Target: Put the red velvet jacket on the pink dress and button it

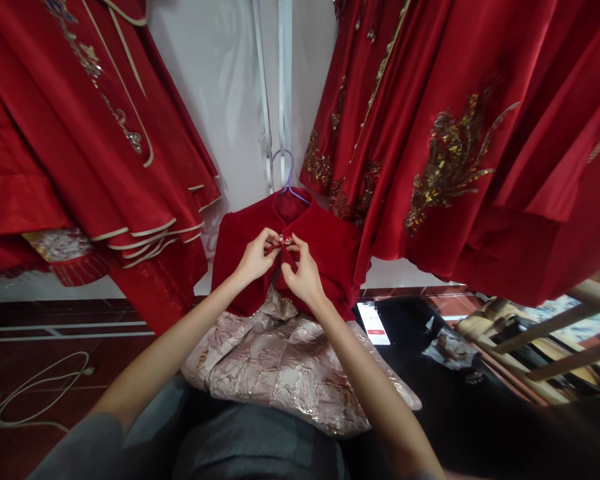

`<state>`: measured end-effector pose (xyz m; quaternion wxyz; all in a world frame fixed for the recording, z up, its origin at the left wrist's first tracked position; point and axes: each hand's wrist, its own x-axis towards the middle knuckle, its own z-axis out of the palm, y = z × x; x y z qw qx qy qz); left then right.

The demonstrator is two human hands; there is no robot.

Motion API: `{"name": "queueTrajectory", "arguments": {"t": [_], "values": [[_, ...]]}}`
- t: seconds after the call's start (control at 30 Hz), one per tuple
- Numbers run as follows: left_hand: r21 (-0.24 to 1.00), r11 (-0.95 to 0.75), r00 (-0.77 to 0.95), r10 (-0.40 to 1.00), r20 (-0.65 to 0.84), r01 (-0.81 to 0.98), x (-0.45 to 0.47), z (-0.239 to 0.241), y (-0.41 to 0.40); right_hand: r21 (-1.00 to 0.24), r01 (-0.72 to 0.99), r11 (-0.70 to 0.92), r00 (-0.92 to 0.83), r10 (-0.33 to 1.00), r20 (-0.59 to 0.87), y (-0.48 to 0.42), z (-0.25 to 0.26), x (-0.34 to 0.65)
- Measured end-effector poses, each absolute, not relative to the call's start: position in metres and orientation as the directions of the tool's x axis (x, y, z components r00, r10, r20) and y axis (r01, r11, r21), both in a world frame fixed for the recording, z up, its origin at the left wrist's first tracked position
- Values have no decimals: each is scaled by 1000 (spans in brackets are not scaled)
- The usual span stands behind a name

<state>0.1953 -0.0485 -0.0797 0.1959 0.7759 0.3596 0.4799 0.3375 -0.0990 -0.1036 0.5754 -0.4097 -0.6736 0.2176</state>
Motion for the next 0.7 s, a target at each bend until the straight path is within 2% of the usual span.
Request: {"name": "queueTrajectory", "arguments": {"t": [0.17, 0.3, 0.47, 0.7], "values": [[534, -695, 370, 713, 595, 481, 191, -72, -49, -787, 253, 562, 2, 814, 581, -94, -98, 338], [603, -687, 352, 726, 591, 405, 191, -79, -45, -835, 156, 528, 56, 839, 541, -77, -102, 340], [712, -629, 219, 777, 590, 312, 192, -93, -34, -812, 63, 580, 94, 807, 583, -63, -110, 344], [691, -653, 220, 756, 616, 311, 192, -95, -31, -791, 105, 602, 41, 792, 609, -65, -113, 349]]}}
